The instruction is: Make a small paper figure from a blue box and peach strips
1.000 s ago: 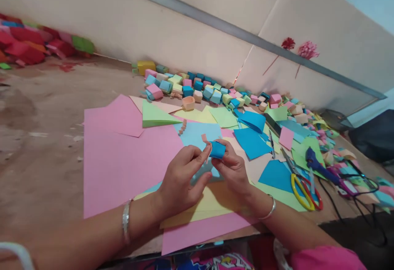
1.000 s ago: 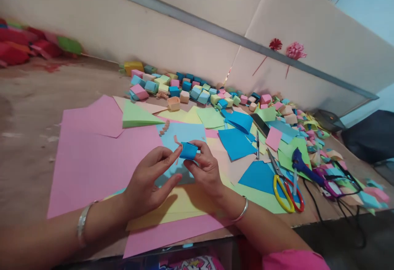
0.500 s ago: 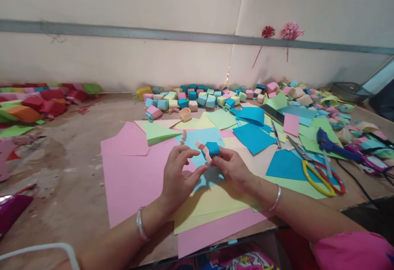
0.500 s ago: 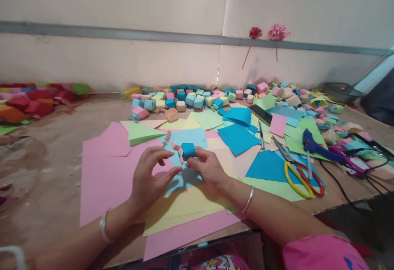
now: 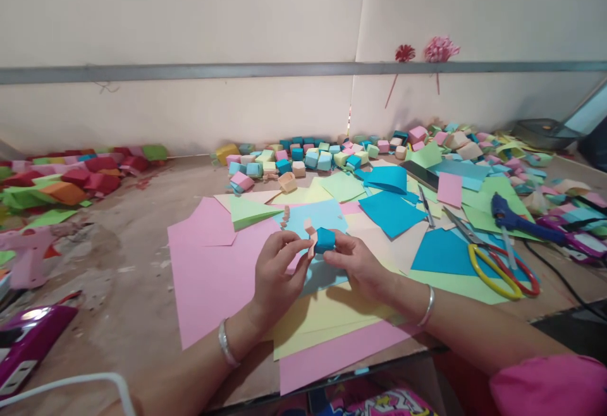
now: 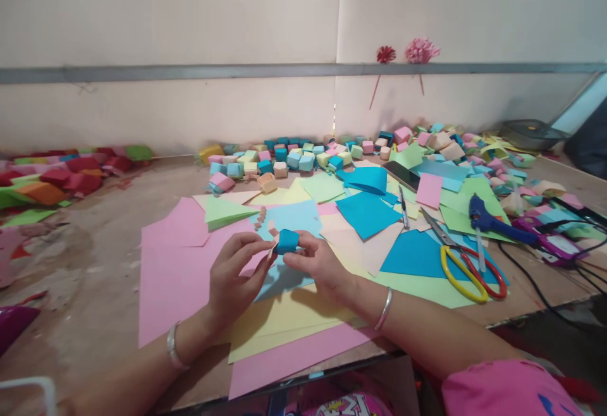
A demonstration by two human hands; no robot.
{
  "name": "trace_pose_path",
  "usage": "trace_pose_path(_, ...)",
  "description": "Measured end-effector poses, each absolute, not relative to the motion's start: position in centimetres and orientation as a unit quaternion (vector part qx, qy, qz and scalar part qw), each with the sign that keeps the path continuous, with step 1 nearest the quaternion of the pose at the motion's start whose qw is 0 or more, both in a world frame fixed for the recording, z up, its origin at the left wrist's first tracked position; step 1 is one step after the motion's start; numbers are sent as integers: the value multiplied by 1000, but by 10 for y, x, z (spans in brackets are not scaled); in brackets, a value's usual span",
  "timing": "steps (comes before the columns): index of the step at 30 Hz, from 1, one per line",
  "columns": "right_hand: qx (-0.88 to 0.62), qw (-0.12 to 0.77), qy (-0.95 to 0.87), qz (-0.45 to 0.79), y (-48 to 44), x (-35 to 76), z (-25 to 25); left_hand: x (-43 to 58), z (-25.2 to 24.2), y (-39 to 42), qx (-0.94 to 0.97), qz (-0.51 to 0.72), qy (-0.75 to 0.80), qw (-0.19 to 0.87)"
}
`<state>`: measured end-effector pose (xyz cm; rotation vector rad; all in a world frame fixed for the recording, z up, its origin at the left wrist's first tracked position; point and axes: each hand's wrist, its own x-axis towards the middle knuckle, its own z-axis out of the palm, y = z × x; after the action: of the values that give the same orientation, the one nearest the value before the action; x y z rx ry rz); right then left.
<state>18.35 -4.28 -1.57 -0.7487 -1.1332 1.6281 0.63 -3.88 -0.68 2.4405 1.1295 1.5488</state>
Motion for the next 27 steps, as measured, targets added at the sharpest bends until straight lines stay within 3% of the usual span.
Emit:
trace_pose_path(4,-288,481,-465,685,-45,183,-13,3,-7,-36,800,495,338,-18)
trace_pose_path(9,-281,482,-423,714,-46,180,-16,6,-7,-39,788,509,344,23)
trace_pose_path(17,-335,473,-416,700,-41,180,-26,6,-16,-36,708,498,431,255)
trace_pose_path(22,-513,527,-465,493,-30,193,2,1,-13,-24,578,550,468,381)
trace_pose_path(27,-400,595,-669,195,-100,214,77,-2,-6,-18,498,535,433,528)
